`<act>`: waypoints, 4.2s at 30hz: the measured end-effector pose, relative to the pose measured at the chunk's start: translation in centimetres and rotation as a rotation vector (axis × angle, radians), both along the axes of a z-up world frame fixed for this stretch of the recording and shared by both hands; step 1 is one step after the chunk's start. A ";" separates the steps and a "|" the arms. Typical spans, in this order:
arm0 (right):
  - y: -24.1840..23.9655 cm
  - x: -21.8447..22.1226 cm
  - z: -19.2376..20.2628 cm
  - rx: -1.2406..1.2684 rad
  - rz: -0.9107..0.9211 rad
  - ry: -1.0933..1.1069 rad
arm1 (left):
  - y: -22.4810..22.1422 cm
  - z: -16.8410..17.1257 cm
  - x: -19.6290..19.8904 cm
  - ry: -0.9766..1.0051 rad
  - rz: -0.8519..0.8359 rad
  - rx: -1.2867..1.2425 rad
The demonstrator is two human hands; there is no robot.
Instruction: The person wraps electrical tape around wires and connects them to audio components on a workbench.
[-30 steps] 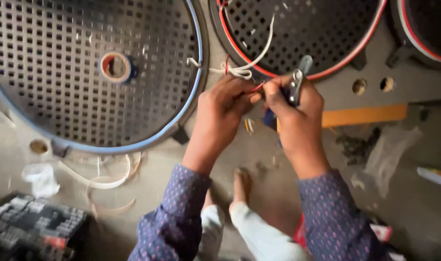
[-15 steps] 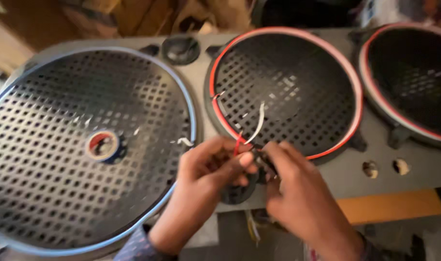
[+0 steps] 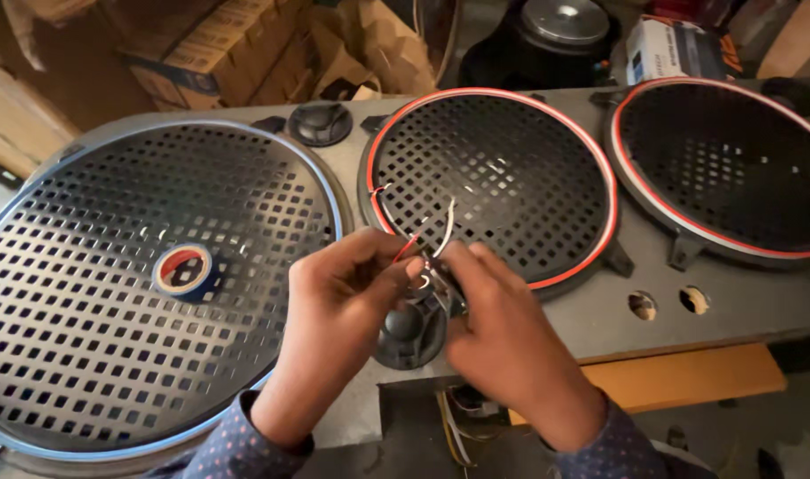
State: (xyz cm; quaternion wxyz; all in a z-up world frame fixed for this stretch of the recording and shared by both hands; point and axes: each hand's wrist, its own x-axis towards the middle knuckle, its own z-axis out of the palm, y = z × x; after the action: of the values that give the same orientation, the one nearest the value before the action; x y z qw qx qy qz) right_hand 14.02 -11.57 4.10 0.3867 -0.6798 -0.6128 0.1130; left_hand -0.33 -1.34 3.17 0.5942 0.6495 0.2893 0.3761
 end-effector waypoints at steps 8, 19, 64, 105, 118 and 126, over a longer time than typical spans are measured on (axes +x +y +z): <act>1.7 -0.8 0.7 -0.090 -0.054 0.007 | 1.5 0.2 -0.9 -0.029 -0.013 -0.049; 1.9 -0.2 -0.2 -0.058 -0.038 0.134 | 1.8 -1.1 -0.8 -0.081 -0.147 -0.136; -1.1 -3.6 -0.8 0.215 -0.185 -0.013 | -0.1 -1.4 -0.6 -0.322 -0.197 -0.125; 3.0 -6.9 -4.3 0.005 -0.232 1.122 | -1.3 -2.0 2.4 -0.292 0.362 -0.125; 3.6 -6.6 -5.6 0.004 -0.354 1.408 | 0.0 -3.0 3.0 -0.392 0.240 -0.407; 1.2 -7.5 -5.3 0.153 -0.321 1.362 | -0.3 -1.2 2.2 -0.488 0.011 -0.618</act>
State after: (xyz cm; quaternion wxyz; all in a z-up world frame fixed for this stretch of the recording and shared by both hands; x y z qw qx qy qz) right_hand 6.53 -10.34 -1.19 0.7429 -0.5107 -0.1325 0.4119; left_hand 1.90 -1.68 1.98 0.8110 0.3297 0.2428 0.4178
